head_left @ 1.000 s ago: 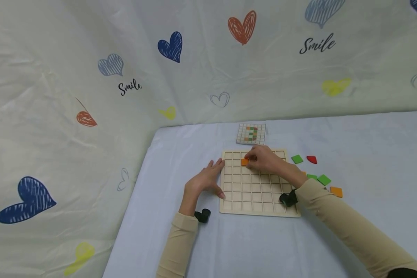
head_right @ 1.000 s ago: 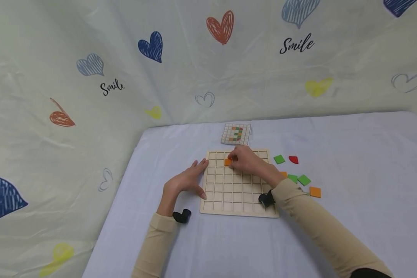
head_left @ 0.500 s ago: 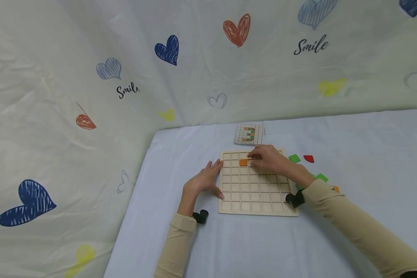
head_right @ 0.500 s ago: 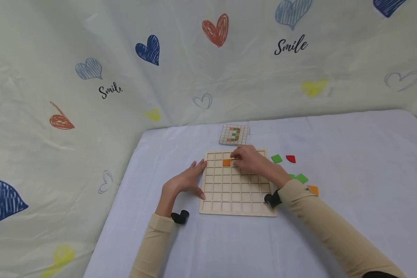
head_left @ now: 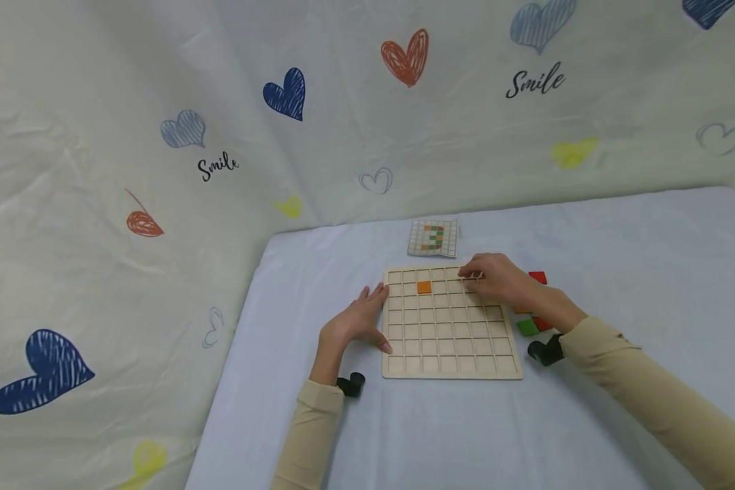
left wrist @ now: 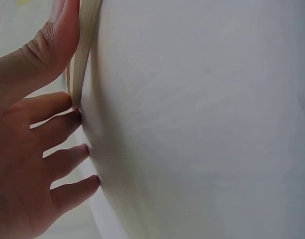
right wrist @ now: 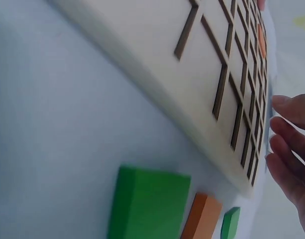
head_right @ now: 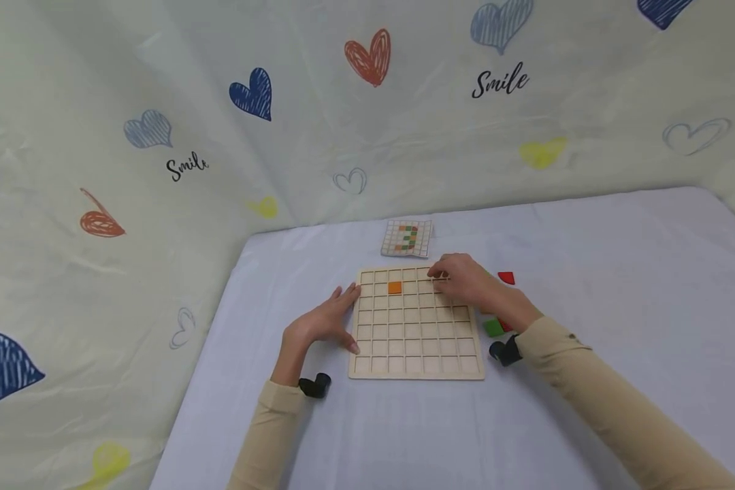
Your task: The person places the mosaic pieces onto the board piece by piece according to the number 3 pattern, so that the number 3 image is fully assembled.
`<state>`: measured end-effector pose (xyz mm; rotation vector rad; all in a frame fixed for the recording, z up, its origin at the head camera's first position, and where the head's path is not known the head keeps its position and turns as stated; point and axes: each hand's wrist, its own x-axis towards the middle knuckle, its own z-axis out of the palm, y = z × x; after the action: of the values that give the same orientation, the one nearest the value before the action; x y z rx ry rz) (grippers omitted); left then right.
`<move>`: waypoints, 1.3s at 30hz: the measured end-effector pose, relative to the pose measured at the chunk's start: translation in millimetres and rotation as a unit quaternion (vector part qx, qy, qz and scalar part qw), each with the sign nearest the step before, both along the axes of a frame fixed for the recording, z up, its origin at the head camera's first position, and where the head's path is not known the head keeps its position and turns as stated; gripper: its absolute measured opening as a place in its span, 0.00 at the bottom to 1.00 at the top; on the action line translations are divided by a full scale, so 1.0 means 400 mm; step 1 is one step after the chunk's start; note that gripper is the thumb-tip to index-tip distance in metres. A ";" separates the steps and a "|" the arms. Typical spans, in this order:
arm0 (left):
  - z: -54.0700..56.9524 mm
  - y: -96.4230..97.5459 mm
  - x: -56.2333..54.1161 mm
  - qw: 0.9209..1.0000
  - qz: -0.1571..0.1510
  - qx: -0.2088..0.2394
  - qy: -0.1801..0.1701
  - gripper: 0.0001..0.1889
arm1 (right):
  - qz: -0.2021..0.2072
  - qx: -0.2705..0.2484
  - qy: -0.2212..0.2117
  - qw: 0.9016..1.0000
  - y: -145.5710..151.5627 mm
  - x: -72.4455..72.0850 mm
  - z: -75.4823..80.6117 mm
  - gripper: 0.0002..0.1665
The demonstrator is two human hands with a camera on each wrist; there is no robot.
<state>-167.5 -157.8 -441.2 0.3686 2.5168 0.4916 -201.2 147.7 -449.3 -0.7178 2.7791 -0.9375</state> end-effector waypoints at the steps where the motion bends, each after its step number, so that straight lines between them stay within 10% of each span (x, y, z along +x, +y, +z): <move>1: 0.001 -0.001 0.001 1.000 0.000 0.002 0.000 0.67 | -0.001 0.002 -0.001 1.000 0.007 0.001 0.000 0.15; 39: 0.009 0.005 0.012 1.000 0.008 0.002 -0.009 0.66 | -0.036 0.058 0.012 0.998 0.171 0.012 -0.030 0.15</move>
<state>-162.7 -155.7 -437.6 0.3435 2.5041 0.5053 -196.4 216.0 -461.4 -0.6189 2.8692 -0.7768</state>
